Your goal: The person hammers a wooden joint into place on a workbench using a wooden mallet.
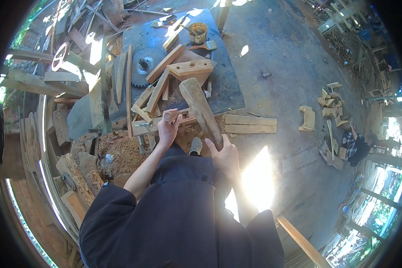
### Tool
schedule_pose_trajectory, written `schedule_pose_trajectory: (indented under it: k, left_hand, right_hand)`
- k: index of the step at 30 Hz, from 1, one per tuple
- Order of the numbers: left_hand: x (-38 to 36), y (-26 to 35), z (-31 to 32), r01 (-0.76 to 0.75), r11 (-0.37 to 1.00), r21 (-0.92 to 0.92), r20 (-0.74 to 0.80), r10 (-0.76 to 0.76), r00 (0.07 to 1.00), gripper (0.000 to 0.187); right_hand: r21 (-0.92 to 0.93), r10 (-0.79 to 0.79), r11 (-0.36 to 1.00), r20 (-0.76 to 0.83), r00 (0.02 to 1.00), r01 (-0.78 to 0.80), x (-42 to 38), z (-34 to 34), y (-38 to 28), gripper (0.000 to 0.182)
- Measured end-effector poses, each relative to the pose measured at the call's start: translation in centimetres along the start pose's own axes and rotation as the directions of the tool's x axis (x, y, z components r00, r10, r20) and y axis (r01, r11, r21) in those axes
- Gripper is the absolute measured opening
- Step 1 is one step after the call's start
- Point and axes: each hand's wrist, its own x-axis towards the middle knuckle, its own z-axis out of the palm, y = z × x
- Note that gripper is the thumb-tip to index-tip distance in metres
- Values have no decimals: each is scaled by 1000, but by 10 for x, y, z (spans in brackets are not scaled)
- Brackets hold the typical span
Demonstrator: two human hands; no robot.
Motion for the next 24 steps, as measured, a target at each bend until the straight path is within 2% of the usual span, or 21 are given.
schedule_pose_trajectory:
  k: [4, 6, 7, 9, 11, 13, 15, 17, 19, 21, 22, 24]
  left_hand:
    - [2, 15, 0, -87, 994, 71, -22, 89, 996, 36]
    - [2, 22, 0, -128, 987, 96, -28, 131, 991, 37]
    - [1, 26, 1, -124, 986, 107, -27, 128, 991, 37]
    - [-1, 15, 3, -125, 985, 118, -29, 129, 991, 36]
    - [-2, 0, 5, -165, 962, 219, 46, 159, 986, 31]
    - [-1, -6, 7, -180, 954, 238, 74, 167, 983, 26]
    - [0, -3, 7, -196, 944, 265, 94, 176, 980, 23]
    - [7, 4, 14, -242, 949, 202, -7, 249, 969, 25]
    - [4, 11, 17, -218, 967, 131, -40, 224, 974, 28]
    - [6, 12, 21, -246, 969, 26, -131, 247, 960, 31]
    - [5, 9, 19, -249, 968, 27, -137, 251, 958, 31]
    - [1, -12, 21, -143, 990, -2, -34, 143, 989, 31]
  right_hand:
    - [-3, -3, 1000, -1, 1000, 3, 0, 3, 5, 49]
    - [-96, -162, 983, -58, 985, 156, -2, 5, 1, 46]
    - [-95, -166, 982, -59, 984, 160, -6, 5, -3, 46]
    - [-70, -343, 938, -66, 937, 339, -15, 1, -19, 43]
    - [-99, -406, 911, -38, 913, 401, -18, 6, -19, 43]
    - [-130, -468, 877, -13, 883, 463, -13, 8, -10, 42]
    - [-478, -392, 787, 98, 915, 389, -1, 13, -5, 43]
    - [-441, -422, 792, 101, 901, 421, 2, 10, -10, 45]
    - [-402, -429, 805, 113, 896, 436, -8, 5, -20, 47]
    - [-260, -539, 808, 38, 841, 529, -15, -2, -36, 51]
    - [-260, -545, 804, 38, 838, 535, -16, 1, -32, 51]
    - [-182, -549, 823, -12, 836, 538, -15, 7, -20, 50]
